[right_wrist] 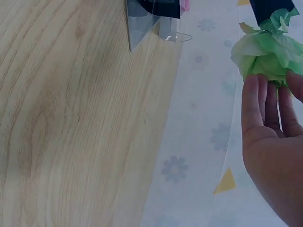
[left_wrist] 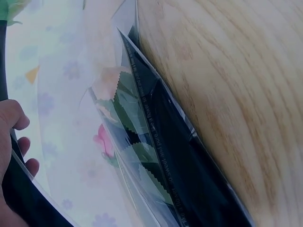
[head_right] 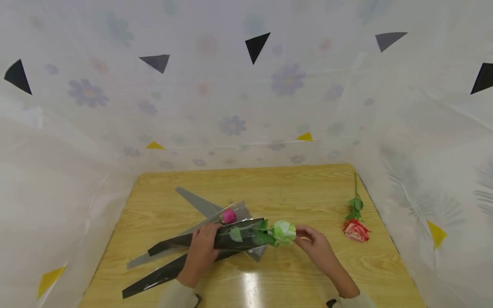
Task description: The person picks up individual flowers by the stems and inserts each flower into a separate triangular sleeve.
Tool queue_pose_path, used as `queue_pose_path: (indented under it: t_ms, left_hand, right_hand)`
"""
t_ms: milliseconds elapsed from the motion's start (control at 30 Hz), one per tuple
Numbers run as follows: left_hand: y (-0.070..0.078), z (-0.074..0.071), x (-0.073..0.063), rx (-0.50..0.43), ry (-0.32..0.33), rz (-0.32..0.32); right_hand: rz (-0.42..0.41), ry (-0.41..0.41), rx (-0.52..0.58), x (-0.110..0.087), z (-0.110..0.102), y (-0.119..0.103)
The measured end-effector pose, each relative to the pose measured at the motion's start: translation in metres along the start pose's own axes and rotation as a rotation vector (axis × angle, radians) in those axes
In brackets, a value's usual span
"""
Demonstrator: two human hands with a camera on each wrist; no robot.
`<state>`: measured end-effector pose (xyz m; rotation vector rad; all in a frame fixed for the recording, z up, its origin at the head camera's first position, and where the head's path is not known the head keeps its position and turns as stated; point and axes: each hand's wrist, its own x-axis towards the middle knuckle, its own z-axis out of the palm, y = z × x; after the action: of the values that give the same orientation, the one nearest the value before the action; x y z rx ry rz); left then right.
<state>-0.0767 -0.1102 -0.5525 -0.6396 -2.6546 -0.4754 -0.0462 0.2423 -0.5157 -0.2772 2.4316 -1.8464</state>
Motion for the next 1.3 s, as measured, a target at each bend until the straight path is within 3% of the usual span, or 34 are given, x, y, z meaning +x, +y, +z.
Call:
queue_pose_path:
  t_ms: [133, 367, 700, 933, 1133, 1300]
  left_hand:
    - [0.002, 0.001, 0.0, 0.002, 0.0, 0.016]
    - [0.004, 0.002, 0.001, -0.006, 0.003, 0.03]
    - [0.003, 0.006, 0.0, 0.022, -0.024, 0.08]
    - [0.004, 0.006, 0.0, 0.03, -0.017, 0.11]
    - [0.009, 0.004, 0.003, 0.021, -0.011, 0.133]
    - [0.01, 0.006, 0.003, 0.007, -0.012, 0.129]
  right_hand:
    - [-0.012, 0.023, 0.028, 0.001, 0.001, -0.007]
    - [-0.082, -0.014, 0.054, 0.001, 0.006, -0.015]
    - [-0.114, 0.002, -0.021, 0.004, 0.009, -0.026]
    - [-0.186, 0.004, -0.013, 0.006, 0.014, -0.04]
    - [-0.28, -0.019, -0.078, 0.01, 0.023, -0.047]
    - [-0.318, 0.014, -0.135, 0.01, 0.028, -0.052]
